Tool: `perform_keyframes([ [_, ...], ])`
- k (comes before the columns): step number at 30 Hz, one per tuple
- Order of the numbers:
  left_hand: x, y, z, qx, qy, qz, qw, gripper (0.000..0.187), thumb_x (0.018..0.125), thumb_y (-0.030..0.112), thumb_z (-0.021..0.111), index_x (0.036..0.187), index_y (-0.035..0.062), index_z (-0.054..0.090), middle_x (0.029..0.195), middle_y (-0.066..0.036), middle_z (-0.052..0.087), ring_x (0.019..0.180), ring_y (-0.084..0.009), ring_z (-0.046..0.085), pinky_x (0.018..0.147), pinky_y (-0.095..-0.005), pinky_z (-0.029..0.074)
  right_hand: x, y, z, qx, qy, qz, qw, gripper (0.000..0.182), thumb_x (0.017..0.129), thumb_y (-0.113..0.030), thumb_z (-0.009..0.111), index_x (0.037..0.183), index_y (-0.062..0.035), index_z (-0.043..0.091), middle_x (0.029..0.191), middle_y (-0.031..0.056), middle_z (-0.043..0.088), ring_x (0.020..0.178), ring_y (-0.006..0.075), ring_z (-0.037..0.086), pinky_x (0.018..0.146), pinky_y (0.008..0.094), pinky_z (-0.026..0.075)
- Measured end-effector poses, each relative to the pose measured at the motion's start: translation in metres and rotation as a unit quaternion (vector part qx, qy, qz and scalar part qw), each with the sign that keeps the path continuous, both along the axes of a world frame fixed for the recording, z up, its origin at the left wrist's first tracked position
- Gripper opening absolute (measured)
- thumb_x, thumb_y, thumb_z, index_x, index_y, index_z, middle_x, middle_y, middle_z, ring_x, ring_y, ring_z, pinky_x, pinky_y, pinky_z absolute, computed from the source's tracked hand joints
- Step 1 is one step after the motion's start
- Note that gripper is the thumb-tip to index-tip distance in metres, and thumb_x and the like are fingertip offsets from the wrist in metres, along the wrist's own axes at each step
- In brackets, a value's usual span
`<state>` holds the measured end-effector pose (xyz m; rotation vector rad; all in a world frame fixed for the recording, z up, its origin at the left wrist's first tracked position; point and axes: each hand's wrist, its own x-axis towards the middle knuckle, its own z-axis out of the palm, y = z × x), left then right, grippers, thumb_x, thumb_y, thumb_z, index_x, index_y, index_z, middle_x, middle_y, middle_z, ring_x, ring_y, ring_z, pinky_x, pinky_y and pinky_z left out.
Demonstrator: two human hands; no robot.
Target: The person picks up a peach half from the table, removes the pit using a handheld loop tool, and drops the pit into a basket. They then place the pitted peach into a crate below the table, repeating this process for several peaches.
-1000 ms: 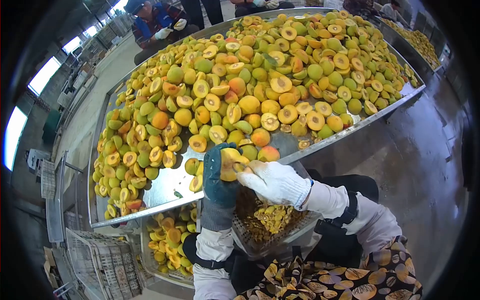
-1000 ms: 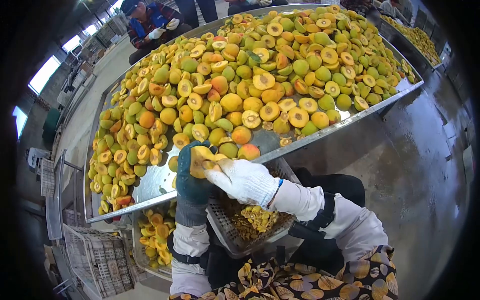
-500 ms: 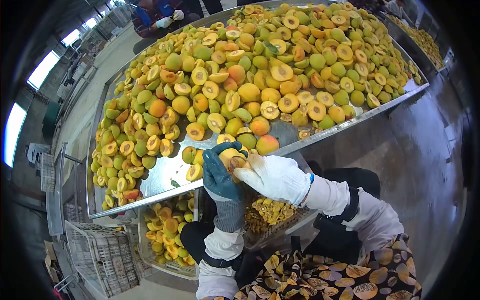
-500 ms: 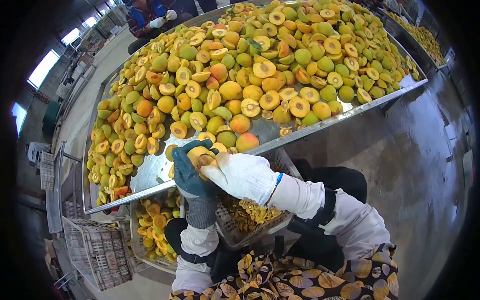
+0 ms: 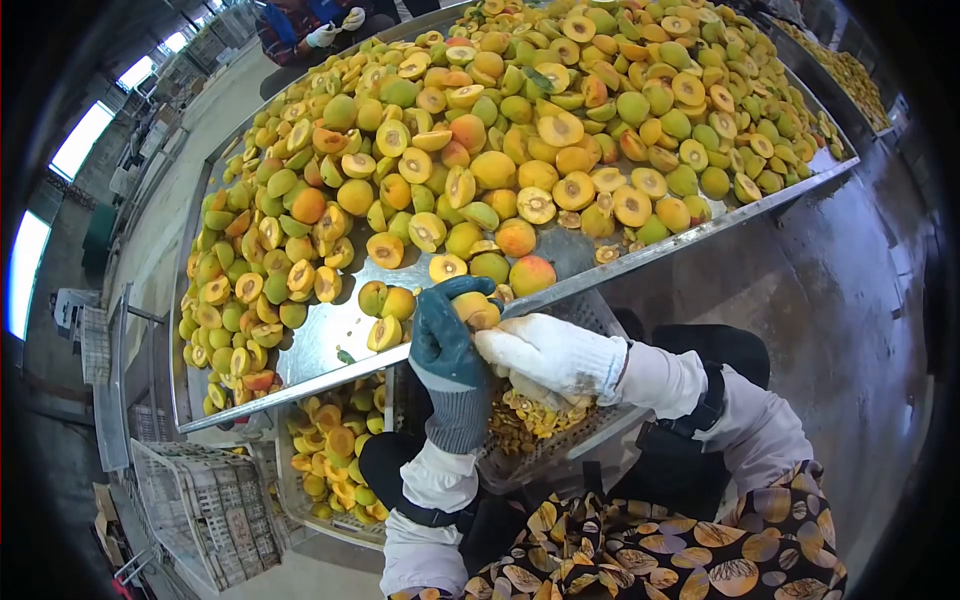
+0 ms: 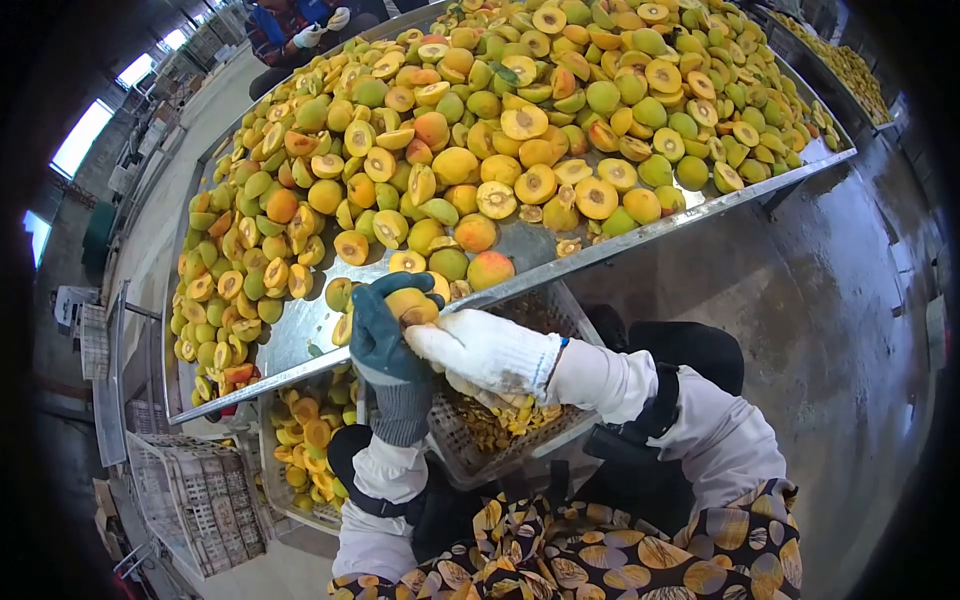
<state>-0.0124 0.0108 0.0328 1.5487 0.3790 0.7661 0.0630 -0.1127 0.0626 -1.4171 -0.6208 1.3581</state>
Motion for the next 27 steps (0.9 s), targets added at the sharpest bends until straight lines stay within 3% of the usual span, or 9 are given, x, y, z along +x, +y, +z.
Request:
perform_keyframes([
  [3, 0.001, -0.005, 0.000, 0.009, -0.005, 0.009, 1.000, 0.049, 0.110, 0.038, 0.035, 0.104, -0.0012, 0.063, 0.097, -0.009, 0.069, 0.085, -0.0156, 0.065, 0.079, -0.0301, 0.052, 0.009, -0.007, -0.004, 0.009, 0.148, 0.002, 0.989, 0.055, 0.102, -0.051, 0.044, 0.087, 0.0013, 0.056, 0.047, 0.0046, 0.049, 0.034, 0.0151, 0.049, 0.035, 0.0275, 0.039],
  [7, -0.002, -0.004, 0.007, -0.024, 0.067, -0.018, 0.997, 0.048, 0.110, 0.037, 0.036, 0.102, -0.0019, 0.064, 0.096, -0.010, 0.070, 0.085, -0.0160, 0.064, 0.079, -0.0304, 0.052, 0.005, -0.004, -0.003, -0.041, -0.056, 0.015, 0.997, 0.053, 0.102, -0.050, 0.046, 0.087, -0.0008, 0.059, 0.049, 0.0014, 0.046, 0.035, 0.0118, 0.047, 0.035, 0.0262, 0.038],
  [10, -0.003, -0.004, 0.003, 0.113, 0.046, -0.003, 0.993, 0.047, 0.110, 0.036, 0.037, 0.102, -0.0025, 0.064, 0.097, -0.010, 0.070, 0.086, -0.0164, 0.064, 0.081, -0.0303, 0.052, 0.012, -0.009, -0.018, 0.004, 0.101, 0.042, 0.994, 0.058, 0.100, -0.056, 0.042, 0.092, 0.0001, 0.056, 0.050, 0.0074, 0.053, 0.033, 0.0190, 0.049, 0.035, 0.0311, 0.042],
  [15, -0.007, 0.006, 0.001, 0.073, -0.014, -0.088, 0.993, 0.049, 0.110, 0.035, 0.034, 0.103, -0.0029, 0.065, 0.098, -0.010, 0.071, 0.087, -0.0180, 0.065, 0.083, -0.0317, 0.052, 0.012, -0.010, -0.045, 0.120, 0.535, 0.126, 0.827, 0.050, 0.103, -0.056, 0.044, 0.092, -0.0082, 0.054, 0.049, -0.0048, 0.040, 0.031, 0.0059, 0.037, 0.027, 0.0233, 0.028],
  [18, -0.008, 0.010, 0.014, -0.034, 0.016, -0.159, 0.987, 0.052, 0.110, 0.039, 0.035, 0.105, -0.0027, 0.065, 0.097, -0.011, 0.071, 0.085, -0.0187, 0.066, 0.083, -0.0325, 0.053, 0.017, -0.011, -0.028, 0.080, 0.440, 0.115, 0.887, 0.051, 0.102, -0.058, 0.045, 0.088, -0.0091, 0.054, 0.049, -0.0050, 0.039, 0.031, 0.0060, 0.036, 0.027, 0.0232, 0.028],
  [19, -0.008, 0.015, 0.014, 0.052, 0.018, -0.151, 0.987, 0.056, 0.109, 0.044, 0.032, 0.107, -0.0017, 0.065, 0.096, -0.011, 0.071, 0.084, -0.0204, 0.068, 0.083, -0.0339, 0.055, 0.014, -0.014, -0.013, 0.011, 0.236, 0.093, 0.967, 0.052, 0.100, -0.057, 0.048, 0.084, -0.0085, 0.055, 0.049, -0.0039, 0.041, 0.033, 0.0072, 0.038, 0.030, 0.0241, 0.029],
  [22, -0.018, 0.033, 0.000, -0.387, 0.021, -0.244, 0.889, 0.059, 0.109, 0.046, 0.029, 0.111, -0.0008, 0.064, 0.098, -0.013, 0.071, 0.085, -0.0222, 0.069, 0.083, -0.0357, 0.057, 0.014, -0.009, 0.003, 0.014, -0.042, 0.212, 0.976, 0.051, 0.098, -0.056, 0.051, 0.081, -0.0082, 0.057, 0.050, -0.0018, 0.044, 0.036, 0.0087, 0.041, 0.034, 0.0254, 0.032],
  [23, -0.029, 0.041, -0.012, -0.190, 0.043, -0.164, 0.967, 0.061, 0.108, 0.050, 0.028, 0.117, -0.0003, 0.062, 0.103, -0.016, 0.070, 0.091, -0.0246, 0.069, 0.085, -0.0379, 0.058, 0.013, -0.013, 0.014, -0.063, 0.017, 0.175, 0.982, 0.047, 0.101, -0.048, 0.050, 0.083, -0.0065, 0.059, 0.056, -0.0022, 0.047, 0.046, 0.0082, 0.045, 0.044, 0.0243, 0.036],
  [27, -0.104, 0.127, -0.031, -0.214, 0.012, -0.030, 0.976, 0.065, 0.106, 0.054, 0.030, 0.119, -0.0020, 0.060, 0.105, -0.019, 0.069, 0.095, -0.0274, 0.067, 0.086, -0.0398, 0.058, 0.030, -0.019, -0.033, -0.012, -0.451, 0.180, 0.874, 0.056, 0.097, -0.056, 0.049, 0.095, -0.0038, 0.071, 0.080, 0.0172, 0.070, 0.070, 0.0336, 0.069, 0.067, 0.0443, 0.054],
])
